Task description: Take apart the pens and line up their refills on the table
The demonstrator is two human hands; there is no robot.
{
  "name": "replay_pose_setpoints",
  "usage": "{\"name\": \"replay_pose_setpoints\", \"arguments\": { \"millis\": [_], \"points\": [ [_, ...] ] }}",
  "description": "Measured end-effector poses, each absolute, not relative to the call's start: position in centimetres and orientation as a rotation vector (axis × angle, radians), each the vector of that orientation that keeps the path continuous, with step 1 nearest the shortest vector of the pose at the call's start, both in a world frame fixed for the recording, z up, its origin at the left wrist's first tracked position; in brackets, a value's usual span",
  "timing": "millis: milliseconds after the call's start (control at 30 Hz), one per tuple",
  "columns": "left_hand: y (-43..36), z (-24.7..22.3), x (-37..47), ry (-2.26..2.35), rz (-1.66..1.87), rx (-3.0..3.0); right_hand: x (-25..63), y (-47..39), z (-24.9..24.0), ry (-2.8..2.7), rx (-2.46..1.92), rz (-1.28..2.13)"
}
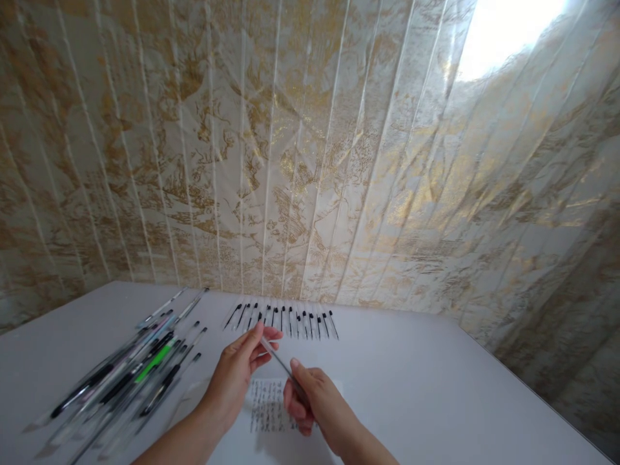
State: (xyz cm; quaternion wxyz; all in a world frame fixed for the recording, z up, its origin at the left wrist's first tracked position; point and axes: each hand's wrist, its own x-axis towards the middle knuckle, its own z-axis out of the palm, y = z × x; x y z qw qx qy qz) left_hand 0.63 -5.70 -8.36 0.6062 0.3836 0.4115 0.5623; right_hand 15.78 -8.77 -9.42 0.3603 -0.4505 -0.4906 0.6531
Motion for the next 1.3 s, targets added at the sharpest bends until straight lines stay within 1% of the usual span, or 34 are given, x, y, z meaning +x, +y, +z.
{"name": "replay_pose_setpoints", "arguments": {
  "millis": [67, 233, 400, 567, 733, 867, 1033, 1167, 1300],
  "points": [
    [-5.7, -8.4, 0.5, 0.955, 1.296, 0.913, 15.8, -8.6, -9.6, -1.165, -1.127, 1.676],
    [-5.7, -8.4, 0.3, 0.988, 1.319, 0.915, 15.5, -8.4, -10.2, -1.146, -1.147, 1.476],
    [-5.6, -8.2, 0.3, 0.983, 1.329, 0.909, 15.2, -8.9, -9.8, -1.186, -1.137, 1.69],
    [-5.4, -8.1, 0.2, 0.968, 1.331, 0.844, 15.3, -9.1, -9.2, -1.077, -1.13, 1.582],
    [-5.1, -8.1, 0.2, 0.975, 1.321, 0.809, 15.4, -9.2, -8.8, -1.101, -1.129, 1.687],
    [-5.2, -8.0, 0.2, 0.961, 1.32, 0.775, 15.4, -9.1, -8.9, -1.039, -1.103, 1.616],
    [-5.3, -8.0, 0.3, 0.962, 1.297, 0.748, 15.7, -9.0, -9.0, -1.045, -1.094, 1.796],
    [-5.2, -8.0, 0.3, 0.948, 1.3, 0.752, 15.7, -9.1, -9.0, -1.048, -1.076, 1.68],
    [-5.2, -8.1, 0.3, 0.947, 1.295, 0.73, 15.8, -9.0, -8.8, -1.021, -1.111, 1.81]
  ]
}}
